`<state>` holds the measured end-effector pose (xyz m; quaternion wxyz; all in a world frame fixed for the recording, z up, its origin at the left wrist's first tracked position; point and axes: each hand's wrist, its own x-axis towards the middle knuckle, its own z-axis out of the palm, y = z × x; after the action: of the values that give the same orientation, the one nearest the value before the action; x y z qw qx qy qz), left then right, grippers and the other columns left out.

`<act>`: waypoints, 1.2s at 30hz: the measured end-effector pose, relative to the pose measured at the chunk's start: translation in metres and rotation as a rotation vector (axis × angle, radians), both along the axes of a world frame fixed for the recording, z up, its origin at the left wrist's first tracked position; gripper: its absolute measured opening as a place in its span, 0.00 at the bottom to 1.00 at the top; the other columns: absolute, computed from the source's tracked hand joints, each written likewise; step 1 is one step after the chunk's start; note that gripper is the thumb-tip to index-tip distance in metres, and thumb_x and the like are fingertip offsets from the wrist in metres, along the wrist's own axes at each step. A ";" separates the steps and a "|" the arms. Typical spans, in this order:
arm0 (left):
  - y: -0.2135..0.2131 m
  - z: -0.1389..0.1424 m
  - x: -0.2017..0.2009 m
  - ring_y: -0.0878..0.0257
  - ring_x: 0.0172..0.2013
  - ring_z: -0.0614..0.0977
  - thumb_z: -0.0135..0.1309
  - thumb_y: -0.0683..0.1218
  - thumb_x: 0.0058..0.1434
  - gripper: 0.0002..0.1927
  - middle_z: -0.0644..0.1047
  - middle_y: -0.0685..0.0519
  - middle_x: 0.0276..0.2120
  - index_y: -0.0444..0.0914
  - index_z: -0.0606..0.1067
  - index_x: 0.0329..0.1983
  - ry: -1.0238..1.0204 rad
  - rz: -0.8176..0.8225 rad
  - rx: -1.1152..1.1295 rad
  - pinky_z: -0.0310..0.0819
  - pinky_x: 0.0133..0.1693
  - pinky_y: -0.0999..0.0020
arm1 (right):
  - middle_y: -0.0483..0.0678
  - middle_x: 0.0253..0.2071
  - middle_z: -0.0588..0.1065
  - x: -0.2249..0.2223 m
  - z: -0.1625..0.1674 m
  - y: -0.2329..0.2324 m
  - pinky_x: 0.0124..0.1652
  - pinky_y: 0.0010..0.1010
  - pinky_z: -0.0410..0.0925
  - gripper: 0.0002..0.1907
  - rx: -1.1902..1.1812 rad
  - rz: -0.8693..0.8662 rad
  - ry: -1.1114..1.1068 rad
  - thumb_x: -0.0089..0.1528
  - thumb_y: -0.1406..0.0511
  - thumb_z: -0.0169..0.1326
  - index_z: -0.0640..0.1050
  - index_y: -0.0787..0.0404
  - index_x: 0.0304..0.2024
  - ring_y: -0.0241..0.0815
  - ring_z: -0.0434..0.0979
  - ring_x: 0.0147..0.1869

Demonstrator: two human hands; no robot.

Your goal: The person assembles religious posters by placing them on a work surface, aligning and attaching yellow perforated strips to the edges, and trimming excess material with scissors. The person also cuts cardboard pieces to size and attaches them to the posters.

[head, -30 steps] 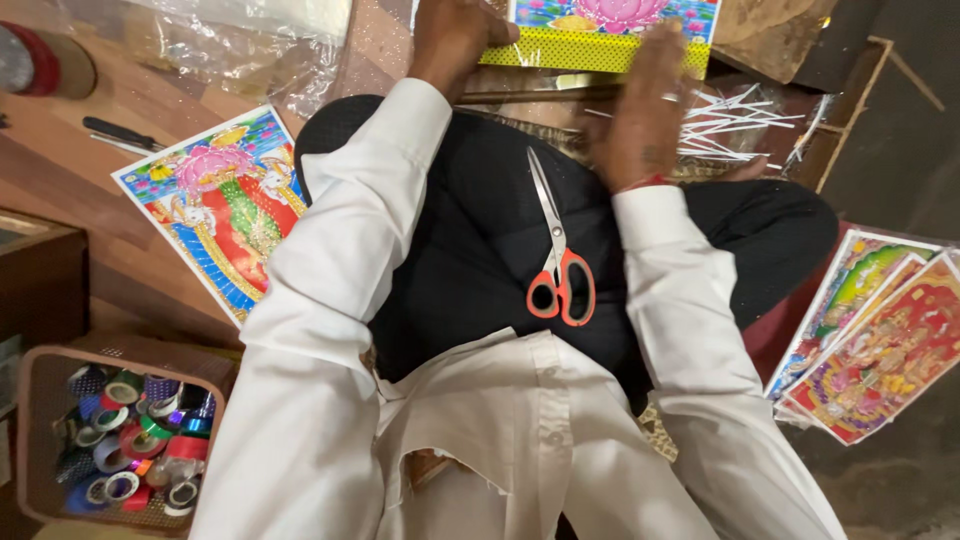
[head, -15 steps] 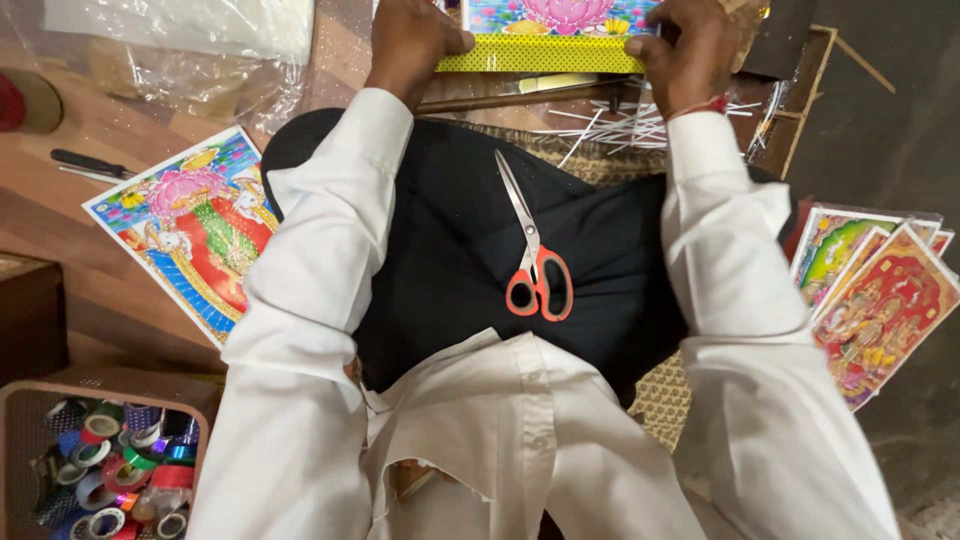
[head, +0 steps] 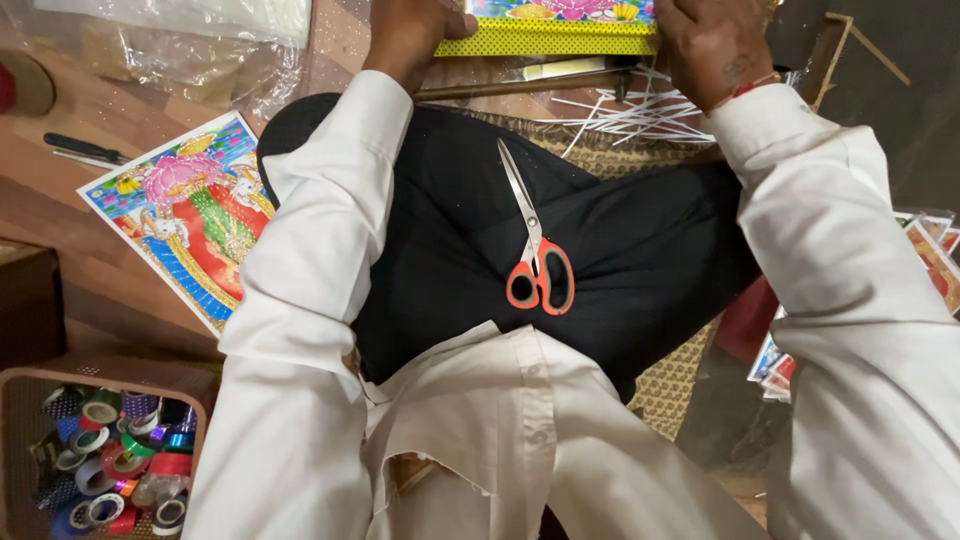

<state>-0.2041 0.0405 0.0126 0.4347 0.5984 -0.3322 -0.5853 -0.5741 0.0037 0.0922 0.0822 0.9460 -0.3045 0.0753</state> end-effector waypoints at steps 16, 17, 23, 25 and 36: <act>-0.006 0.007 -0.010 0.54 0.27 0.86 0.66 0.32 0.50 0.03 0.84 0.43 0.27 0.28 0.82 0.27 0.083 0.029 -0.161 0.84 0.34 0.60 | 0.51 0.31 0.78 0.116 0.054 0.253 0.34 0.48 0.70 0.09 0.580 -0.522 -0.264 0.57 0.59 0.64 0.81 0.56 0.32 0.58 0.78 0.36; -0.010 0.006 -0.013 0.55 0.27 0.85 0.66 0.32 0.50 0.03 0.84 0.43 0.26 0.28 0.83 0.27 0.096 0.029 -0.203 0.81 0.33 0.60 | 0.51 0.31 0.77 0.119 0.058 0.263 0.34 0.48 0.70 0.09 0.527 -0.538 -0.280 0.59 0.60 0.62 0.81 0.57 0.37 0.58 0.77 0.35; -0.002 0.018 -0.021 0.60 0.29 0.82 0.65 0.40 0.53 0.06 0.83 0.46 0.30 0.30 0.82 0.31 -0.214 -0.124 -0.208 0.76 0.34 0.66 | 0.57 0.31 0.79 0.120 0.081 0.271 0.34 0.51 0.71 0.19 0.794 -0.733 -0.235 0.58 0.61 0.61 0.75 0.61 0.48 0.60 0.80 0.35; 0.007 0.025 -0.022 0.62 0.32 0.82 0.61 0.36 0.55 0.06 0.84 0.47 0.34 0.29 0.83 0.35 0.013 -0.075 -0.169 0.77 0.36 0.70 | 0.58 0.31 0.79 0.118 0.075 0.269 0.37 0.51 0.71 0.22 0.856 -0.747 -0.186 0.58 0.61 0.61 0.73 0.63 0.51 0.61 0.80 0.36; 0.010 0.027 -0.030 0.51 0.48 0.84 0.59 0.36 0.51 0.28 0.81 0.43 0.49 0.29 0.74 0.58 -0.296 -0.026 -0.573 0.78 0.49 0.61 | 0.51 0.29 0.78 0.114 -0.008 0.263 0.22 0.27 0.71 0.25 1.818 -1.093 -1.002 0.58 0.61 0.57 0.74 0.59 0.58 0.42 0.78 0.25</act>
<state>-0.2338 0.0509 0.0393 0.5249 0.5260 -0.5508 -0.3801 -0.4602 0.2669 0.0847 -0.7316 0.2647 -0.6104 0.1487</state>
